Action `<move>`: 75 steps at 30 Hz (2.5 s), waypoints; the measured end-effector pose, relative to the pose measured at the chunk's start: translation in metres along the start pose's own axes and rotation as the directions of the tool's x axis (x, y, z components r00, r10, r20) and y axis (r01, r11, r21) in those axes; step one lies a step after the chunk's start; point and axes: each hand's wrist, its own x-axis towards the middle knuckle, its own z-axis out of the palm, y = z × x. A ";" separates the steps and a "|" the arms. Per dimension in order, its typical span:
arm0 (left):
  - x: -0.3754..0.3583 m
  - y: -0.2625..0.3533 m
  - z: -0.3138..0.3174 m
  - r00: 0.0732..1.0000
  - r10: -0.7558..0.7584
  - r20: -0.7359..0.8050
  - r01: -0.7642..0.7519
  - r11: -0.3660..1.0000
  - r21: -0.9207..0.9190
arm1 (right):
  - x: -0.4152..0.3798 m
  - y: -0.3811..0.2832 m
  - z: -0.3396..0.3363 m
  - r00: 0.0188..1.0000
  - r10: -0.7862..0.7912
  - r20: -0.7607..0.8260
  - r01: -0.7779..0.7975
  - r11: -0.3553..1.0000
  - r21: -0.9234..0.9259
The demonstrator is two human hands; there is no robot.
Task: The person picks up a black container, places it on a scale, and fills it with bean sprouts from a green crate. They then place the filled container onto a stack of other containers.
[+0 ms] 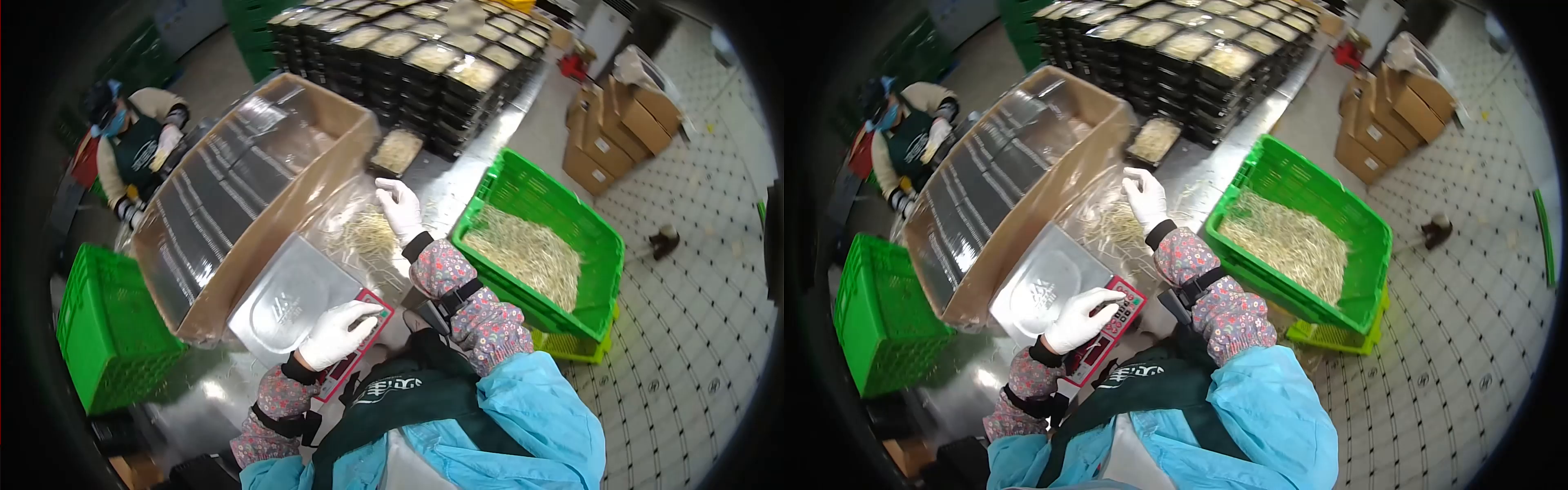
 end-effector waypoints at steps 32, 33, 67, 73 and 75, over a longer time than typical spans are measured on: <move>0.406 0.010 0.286 0.990 -0.023 0.142 0.043 0.989 -0.139 | -0.096 -0.017 -0.553 0.891 0.443 -0.097 -0.338 0.506 -0.793; 0.414 0.004 0.296 0.978 -0.096 0.187 0.098 0.995 -0.001 | -0.088 -0.005 -0.552 0.874 0.482 -0.058 -0.324 0.490 -0.809; 0.407 -0.139 0.383 0.275 -0.653 0.706 -0.400 0.590 0.702 | -0.054 0.160 -0.409 0.554 0.832 0.032 -0.131 0.125 -0.983; 0.404 -0.148 0.381 0.325 -0.531 0.783 -0.359 0.697 0.621 | -0.059 0.153 -0.404 0.561 0.825 0.073 -0.086 0.146 -0.985; 0.396 -0.141 0.383 0.396 -0.494 0.774 -0.421 0.652 0.631 | -0.067 0.164 -0.402 0.630 0.775 0.044 -0.064 0.108 -0.992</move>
